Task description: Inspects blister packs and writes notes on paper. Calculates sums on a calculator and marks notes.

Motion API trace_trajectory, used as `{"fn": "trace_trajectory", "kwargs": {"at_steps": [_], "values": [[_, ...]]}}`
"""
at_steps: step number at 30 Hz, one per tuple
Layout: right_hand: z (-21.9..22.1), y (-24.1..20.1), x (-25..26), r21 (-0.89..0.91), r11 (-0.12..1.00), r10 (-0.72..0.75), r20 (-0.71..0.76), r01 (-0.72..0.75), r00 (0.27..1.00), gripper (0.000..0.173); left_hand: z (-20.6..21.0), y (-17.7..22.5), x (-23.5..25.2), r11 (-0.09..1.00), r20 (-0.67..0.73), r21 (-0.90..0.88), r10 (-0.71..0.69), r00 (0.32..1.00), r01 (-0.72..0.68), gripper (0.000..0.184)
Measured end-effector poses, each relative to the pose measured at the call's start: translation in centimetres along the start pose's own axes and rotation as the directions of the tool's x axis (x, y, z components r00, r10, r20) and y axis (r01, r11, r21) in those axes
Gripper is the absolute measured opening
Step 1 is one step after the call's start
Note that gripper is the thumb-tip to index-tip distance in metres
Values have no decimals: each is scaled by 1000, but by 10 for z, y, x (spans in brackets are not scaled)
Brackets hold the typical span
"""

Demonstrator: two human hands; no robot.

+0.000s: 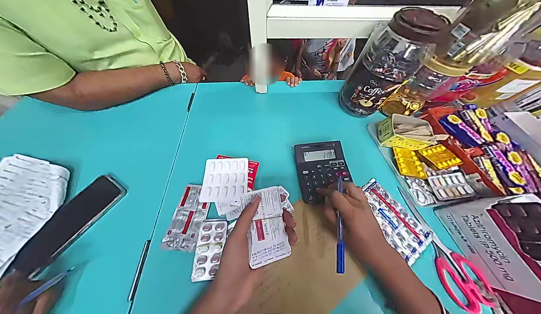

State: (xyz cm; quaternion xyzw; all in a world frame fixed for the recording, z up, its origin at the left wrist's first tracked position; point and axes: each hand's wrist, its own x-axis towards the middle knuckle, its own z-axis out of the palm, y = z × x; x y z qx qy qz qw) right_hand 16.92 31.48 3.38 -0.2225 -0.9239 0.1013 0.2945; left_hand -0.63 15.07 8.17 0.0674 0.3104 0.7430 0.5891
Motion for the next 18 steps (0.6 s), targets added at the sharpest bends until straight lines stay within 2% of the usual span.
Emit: {"fn": "trace_trajectory", "kwargs": {"at_steps": [3, 5, 8, 10, 11, 13, 15, 16, 17, 18], "values": [[-10, 0, 1, -15, 993, 114, -124, -116, 986, 19, -2, 0, 2, 1000, 25, 21, -19, 1000, 18, 52], [-14, 4, 1, -114, 982, 139, -107, -151, 984, 21, -2, 1, 2, 995, 3, 89, -48, 999, 47, 47], [-20, 5, -2, -146, 981, 119, -74, -129, 990, 21, 2, 3, 0, 941, -5, 323, -107, 994, 103, 36], [-32, -3, -9, -12, 991, 134, -127, -137, 983, 23, 2, 2, -3, 828, 98, 560, -108, 989, 35, 29], [-39, -8, -16, 123, 980, 172, -139, -155, 975, 28, 1, 2, -4, 717, 166, 696, -99, 981, -45, 28], [-54, -20, -36, 453, 860, 285, -44, -235, 957, 45, 8, 3, -8, 338, 231, 923, -101, 968, -185, 31], [-59, -31, -60, 727, 586, 351, 169, -357, 921, 63, 24, 6, -9, -27, 170, 984, -196, 966, -178, 31], [-57, -36, -70, 779, 487, 351, 239, -395, 905, 67, 32, 7, -6, -138, 99, 980, -271, 958, -140, 32], [-54, -40, -79, 787, 461, 344, 268, -411, 900, 65, 38, 7, -2, -209, 40, 971, -330, 943, -114, 33], [-50, -43, -86, 769, 490, 339, 264, -410, 903, 54, 42, 6, 4, -234, -6, 968, -383, 924, -91, 34]]}}
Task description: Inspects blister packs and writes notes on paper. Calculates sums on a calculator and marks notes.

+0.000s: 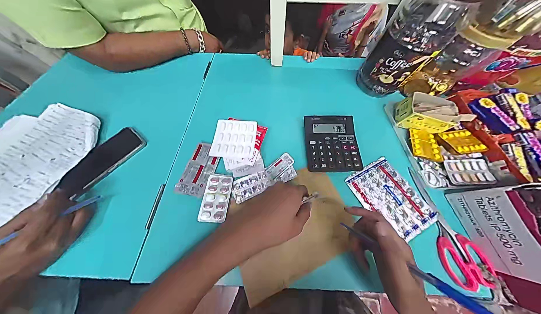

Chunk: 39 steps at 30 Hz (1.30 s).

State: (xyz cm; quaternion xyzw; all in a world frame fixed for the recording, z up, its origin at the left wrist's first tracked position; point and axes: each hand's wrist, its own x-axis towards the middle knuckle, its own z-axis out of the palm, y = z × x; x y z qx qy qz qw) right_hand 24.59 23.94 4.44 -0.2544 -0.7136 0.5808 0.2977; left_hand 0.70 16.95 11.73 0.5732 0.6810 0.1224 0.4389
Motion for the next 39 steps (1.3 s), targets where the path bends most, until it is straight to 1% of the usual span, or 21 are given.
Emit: {"fn": "trace_trajectory", "kwargs": {"at_steps": [1, 2, 3, 4, 6, 7, 9, 11, 14, 17, 21, 27, 33, 39], "values": [[4, 4, -5, -53, 999, -12, -18, 11, 1000, 40, -1, 0, 6, 999, 53, -31, -9, 999, 10, 35], [7, 7, -10, -109, 994, -30, -43, 25, 999, 32, 1, -4, 12, 994, 97, -105, 5, 995, 5, 33], [9, 11, -12, -161, 986, -55, -58, 45, 997, 29, 3, -11, 19, 978, 128, -210, 31, 991, -3, 31], [10, 14, -14, -195, 979, -78, -72, 62, 994, 24, 4, -19, 24, 939, 151, -345, 60, 987, -5, 27], [13, 22, -16, -218, 971, -116, -85, 95, 990, 15, 6, -32, 31, 794, 197, -607, 118, 973, 26, 20], [13, 25, -17, -218, 970, -126, -86, 105, 988, 11, 6, -36, 32, 734, 216, -677, 127, 968, 55, 18], [16, 27, -16, -222, 968, -143, -113, 115, 983, 6, 6, -42, 34, 663, 239, -742, 125, 963, 98, 19], [16, 25, -10, -251, 963, -130, -131, 94, 983, 7, 4, -44, 33, 625, 250, -772, 129, 960, 117, 21], [16, 25, 0, -295, 953, -109, -123, 68, 986, 13, 4, -46, 34, 608, 265, -783, 141, 954, 128, 21], [16, 30, 2, -308, 948, -124, -130, 79, 984, 9, 3, -49, 36, 608, 273, -783, 153, 950, 127, 21], [18, 30, 1, -324, 944, -120, -150, 66, 981, 6, 4, -49, 37, 597, 280, -788, 134, 951, 148, 22], [19, 31, 1, -335, 940, -119, -144, 65, 982, 6, 3, -47, 38, 637, 291, -754, 103, 951, 162, 21], [18, 33, 1, -319, 945, -125, -132, 78, 983, 6, 4, -51, 39, 655, 294, -742, 127, 947, 143, 25], [18, 32, 1, -315, 947, -111, -129, 66, 985, 6, 5, -51, 39, 670, 270, -732, 123, 955, 120, 20]]}}
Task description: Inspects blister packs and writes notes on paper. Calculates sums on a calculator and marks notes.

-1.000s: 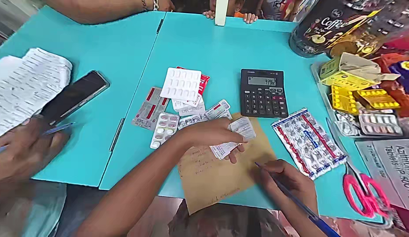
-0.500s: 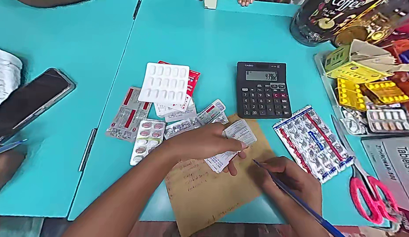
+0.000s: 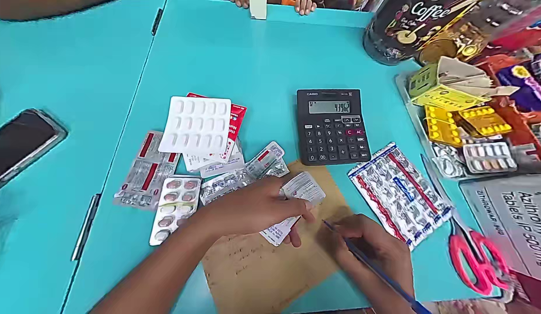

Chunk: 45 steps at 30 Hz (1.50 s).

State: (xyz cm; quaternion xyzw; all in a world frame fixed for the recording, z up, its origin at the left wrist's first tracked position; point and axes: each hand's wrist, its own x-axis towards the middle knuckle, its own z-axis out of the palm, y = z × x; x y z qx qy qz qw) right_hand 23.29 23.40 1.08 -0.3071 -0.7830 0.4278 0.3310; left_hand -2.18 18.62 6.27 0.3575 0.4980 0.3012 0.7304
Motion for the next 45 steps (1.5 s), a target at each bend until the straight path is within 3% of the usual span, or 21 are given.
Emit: {"fn": "trace_trajectory", "kwargs": {"at_steps": [45], "values": [[0, 0, 0, -72, 997, -14, -106, 6, 994, 7, 1, 0, -1, 1000, 3, 14, 4, 1000, -4, 21]]}}
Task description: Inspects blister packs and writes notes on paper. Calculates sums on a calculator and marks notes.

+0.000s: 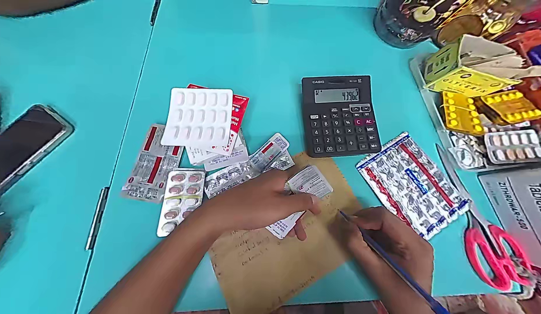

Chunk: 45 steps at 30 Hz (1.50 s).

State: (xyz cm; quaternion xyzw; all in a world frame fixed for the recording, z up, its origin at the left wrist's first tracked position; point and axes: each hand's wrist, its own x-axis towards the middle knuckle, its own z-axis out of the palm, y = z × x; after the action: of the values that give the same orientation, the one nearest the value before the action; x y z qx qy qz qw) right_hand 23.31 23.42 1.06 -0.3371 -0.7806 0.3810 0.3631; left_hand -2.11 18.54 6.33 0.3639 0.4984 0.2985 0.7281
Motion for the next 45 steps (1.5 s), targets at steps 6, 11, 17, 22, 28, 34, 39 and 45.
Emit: {"fn": "trace_trajectory", "kwargs": {"at_steps": [6, 11, 17, 22, 28, 34, 39, 45], "values": [[1, 0, 2, -7, 1000, 3, -23, -3, 1000, 6, -1, -1, 0, 1000, 2, 4, 17, 1000, -17, 21], [1, -1, 1, -49, 999, 2, -27, -4, 1000, 6, -1, -1, 1, 1000, 4, 2, 19, 1000, -19, 22], [-5, 0, 3, 12, 1000, 20, -12, -20, 1000, 7, 1, 0, 0, 1000, -3, -17, 9, 1000, -9, 25], [-11, 3, 5, 73, 996, 47, 17, -48, 999, 7, 0, -1, 0, 1000, -2, -19, 23, 1000, -23, 24], [-7, 3, 5, 46, 998, 31, 16, -31, 999, 5, 1, 0, 0, 1000, -4, -14, 5, 1000, -5, 25], [-8, 3, 6, 53, 997, 47, 25, -48, 999, 4, 0, -1, 1, 1000, -2, -10, 17, 1000, -17, 25], [-8, 2, 6, 48, 998, 47, 16, -47, 999, 4, 0, -1, 1, 1000, -6, -14, 12, 1000, -12, 24], [-9, 2, 5, 40, 998, 50, 12, -50, 999, 4, 0, 0, 1, 997, 16, -75, 3, 1000, -2, 26]]}}
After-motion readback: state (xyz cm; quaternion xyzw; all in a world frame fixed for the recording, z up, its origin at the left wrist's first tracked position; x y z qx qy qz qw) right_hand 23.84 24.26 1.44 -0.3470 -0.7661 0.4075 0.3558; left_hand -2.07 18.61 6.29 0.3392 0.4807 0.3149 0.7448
